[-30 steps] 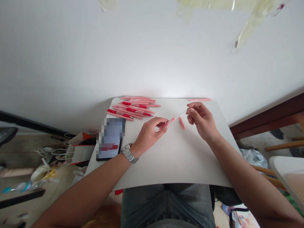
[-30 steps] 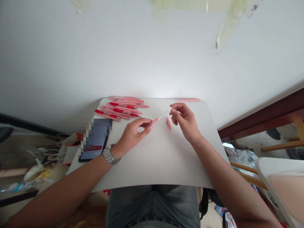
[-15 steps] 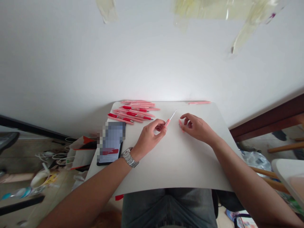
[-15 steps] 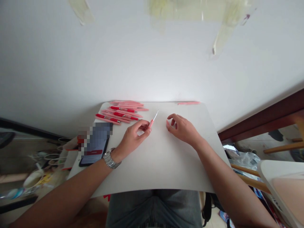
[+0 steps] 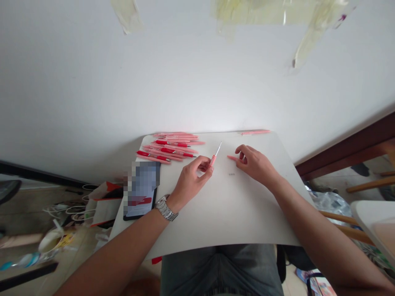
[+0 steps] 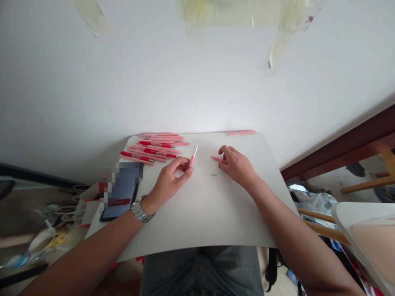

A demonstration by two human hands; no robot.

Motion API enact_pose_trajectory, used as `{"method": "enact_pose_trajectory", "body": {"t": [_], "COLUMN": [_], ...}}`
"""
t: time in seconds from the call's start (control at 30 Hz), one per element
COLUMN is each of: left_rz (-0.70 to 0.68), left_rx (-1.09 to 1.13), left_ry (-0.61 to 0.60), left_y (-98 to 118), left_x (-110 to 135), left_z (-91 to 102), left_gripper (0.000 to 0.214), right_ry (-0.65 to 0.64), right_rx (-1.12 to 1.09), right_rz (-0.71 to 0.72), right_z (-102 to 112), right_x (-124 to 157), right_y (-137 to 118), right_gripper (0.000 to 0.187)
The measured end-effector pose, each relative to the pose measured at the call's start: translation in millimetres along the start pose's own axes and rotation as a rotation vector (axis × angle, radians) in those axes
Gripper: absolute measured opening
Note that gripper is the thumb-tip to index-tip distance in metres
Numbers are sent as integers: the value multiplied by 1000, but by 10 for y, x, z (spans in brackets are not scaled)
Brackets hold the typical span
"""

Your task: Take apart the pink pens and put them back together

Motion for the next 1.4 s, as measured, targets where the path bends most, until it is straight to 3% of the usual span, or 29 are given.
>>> {"method": "enact_pose_trajectory", "body": {"t": [0.1,0.17,0.3,0.4,0.5,0.6,0.87,1.1,1.23,1.4], "left_rz": [-5,-12,-21,-23,-18,-15,-11,-5,3,12], "left_rx": [-16,-24,-24,-15,-6,-2,-1,9,9,4], "left_ry": [0,-2,-7,-5,-10,-11,-13,-23,-19,-16], "left_y": [0,6,18,19,10,3,15,1,2,13], "left_x": [-3,-7,-10,-7,-4,-3,-7,-11,-10,-11], "left_z": [2,3,7,6,-2,-7,-6,-14,-13,-6], "left_gripper": [12,12,13,11,10,10,10,11,11,11], "right_ry": [-48,-196,-450,-570,-604,-632,-640,-573,-501,-365], "right_rx": [-7,-55,-105,-147,-175,-205,-251,-156,-181,-272], "right_rz": [124,243,302,319,346,345,323,374,372,269], "right_z": [55,58,38,-5,-21,-18,1,15,98,219], "right_x": [44,101,212,264,277,278,283,288,251,148], "right_y": [-110,-204,-290,-335,-380,-411,-414,-407,-362,-231], "right_gripper": [18,21,41,28,11,4,11,15,10,11]}}
Point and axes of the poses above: each hand's wrist, its own x-axis away from the middle knuckle, its own z-axis out of the back of the hand, y = z × x, the point moved 5 cm from there along -x, towards the middle knuckle, and after that the axes turned 4 degrees about y, right-handed, at the moved point
